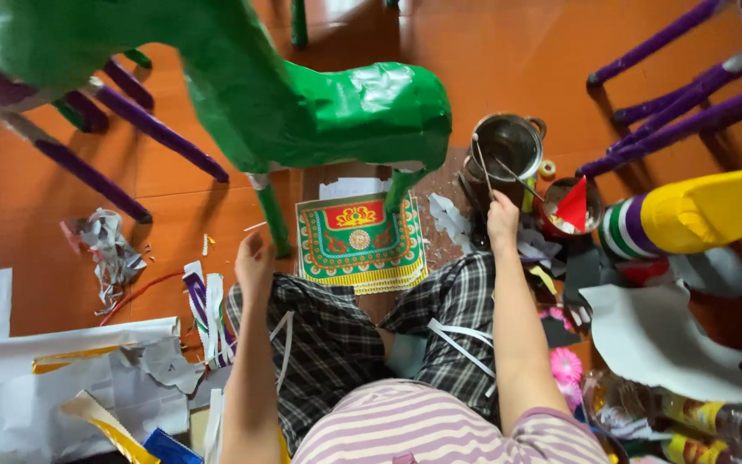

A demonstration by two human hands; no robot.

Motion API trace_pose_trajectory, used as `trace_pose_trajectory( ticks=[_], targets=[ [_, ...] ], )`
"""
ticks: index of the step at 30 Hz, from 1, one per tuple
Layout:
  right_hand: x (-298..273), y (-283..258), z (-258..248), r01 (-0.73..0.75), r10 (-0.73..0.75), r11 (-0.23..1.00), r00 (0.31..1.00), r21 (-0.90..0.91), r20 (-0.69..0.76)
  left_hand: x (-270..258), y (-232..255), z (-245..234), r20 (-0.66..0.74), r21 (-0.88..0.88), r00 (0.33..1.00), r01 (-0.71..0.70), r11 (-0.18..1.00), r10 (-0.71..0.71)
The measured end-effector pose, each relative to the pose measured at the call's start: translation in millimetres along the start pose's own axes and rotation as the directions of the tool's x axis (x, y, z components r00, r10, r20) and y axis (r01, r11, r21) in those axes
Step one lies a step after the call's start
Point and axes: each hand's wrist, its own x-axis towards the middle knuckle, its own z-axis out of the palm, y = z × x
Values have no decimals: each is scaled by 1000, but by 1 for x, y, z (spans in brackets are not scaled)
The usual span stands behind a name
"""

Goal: Decorating a green paper-mache horse by applying glue and attaching colorful paper patterns and yellow fringes.

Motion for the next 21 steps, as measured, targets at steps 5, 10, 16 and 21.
trace_pose_trajectory(
  ticks=[5, 10, 16, 21],
  targets=[
    [-41, -65, -1, -143, 5, 762, 977, 632, 214, 15, -13, 14, 14, 5, 998, 65, 998, -65],
    [-115, -168, -5, 185, -406, 694, 899, 696, 165, 31, -52, 36, 117, -26, 993, -7, 1000, 10],
    [-206, -268, 56, 386, -597, 724, 765, 571, 240, 35, -60, 42, 102, 51, 994, -40, 998, 34],
    [-238, -324, 100, 670, -776, 625, 589, 401, 225, 44, -78, 53, 98, 105, 995, -5, 994, -6]
  ],
)
